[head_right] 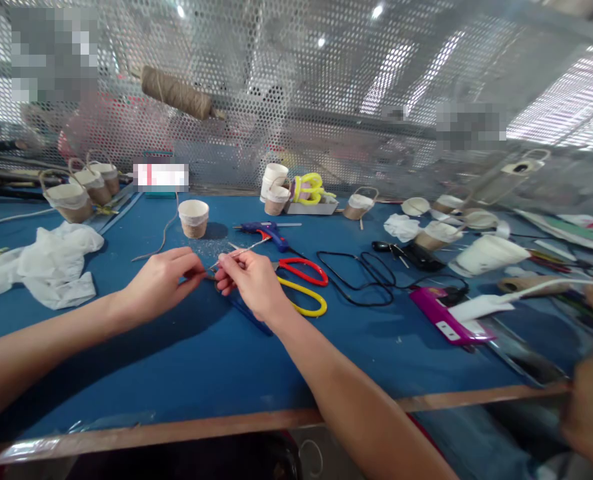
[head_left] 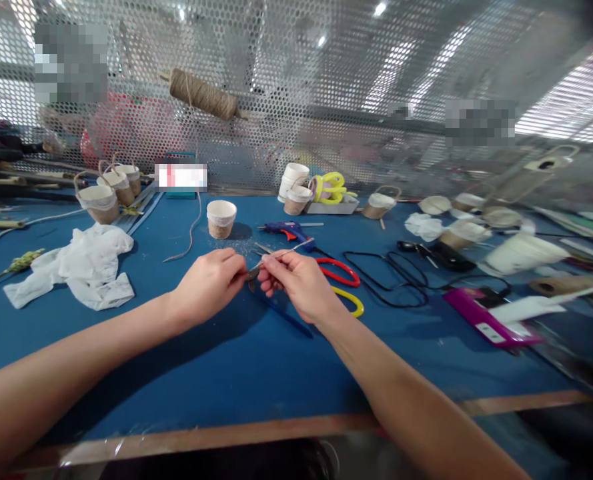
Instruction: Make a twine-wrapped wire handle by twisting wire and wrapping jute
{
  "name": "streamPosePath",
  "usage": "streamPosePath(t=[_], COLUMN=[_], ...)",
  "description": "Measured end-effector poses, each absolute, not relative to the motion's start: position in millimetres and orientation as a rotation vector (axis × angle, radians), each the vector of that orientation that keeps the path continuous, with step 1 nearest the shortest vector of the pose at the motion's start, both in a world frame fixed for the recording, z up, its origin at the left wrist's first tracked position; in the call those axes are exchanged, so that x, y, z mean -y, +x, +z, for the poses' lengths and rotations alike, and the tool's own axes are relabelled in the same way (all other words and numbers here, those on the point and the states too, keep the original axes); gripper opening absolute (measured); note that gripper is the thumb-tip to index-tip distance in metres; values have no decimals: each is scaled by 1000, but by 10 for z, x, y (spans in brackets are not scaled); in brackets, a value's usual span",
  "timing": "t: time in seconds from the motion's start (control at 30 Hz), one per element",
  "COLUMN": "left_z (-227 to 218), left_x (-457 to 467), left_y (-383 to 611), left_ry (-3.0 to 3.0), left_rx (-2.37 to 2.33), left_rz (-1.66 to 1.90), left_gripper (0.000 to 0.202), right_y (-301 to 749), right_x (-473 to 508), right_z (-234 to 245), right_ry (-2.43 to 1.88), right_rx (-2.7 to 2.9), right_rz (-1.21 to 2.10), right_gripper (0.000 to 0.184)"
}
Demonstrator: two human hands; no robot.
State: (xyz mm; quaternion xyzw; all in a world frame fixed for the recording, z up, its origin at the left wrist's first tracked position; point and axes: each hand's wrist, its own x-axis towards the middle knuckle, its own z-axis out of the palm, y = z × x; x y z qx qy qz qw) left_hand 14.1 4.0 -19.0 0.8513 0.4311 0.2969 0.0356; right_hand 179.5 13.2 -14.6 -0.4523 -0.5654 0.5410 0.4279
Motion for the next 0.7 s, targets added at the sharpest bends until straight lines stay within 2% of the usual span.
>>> streamPosePath(t=[0.17, 0.3, 0.47, 0.7], left_z=[-231, -155, -115, -214], left_x=[-20, -45, -45, 17], left_y=[129, 106, 101, 151], left_ry=[2928, 2617, 2211, 2795], left_rx=[-1340, -1277, -1213, -1253], left_rz=[917, 848, 736, 961], left_gripper=[19, 15, 15, 13], right_y=[1818, 1845, 1827, 1815], right_x=[-144, -162, -144, -149], right_z=[-144, -138, -128, -155], right_ry=[-1075, -1028, -1043, -1039], right_rx=[1380, 1451, 1471, 1348], right_rz=[1339, 1260, 1343, 1507], right_gripper=[26, 26, 28, 26])
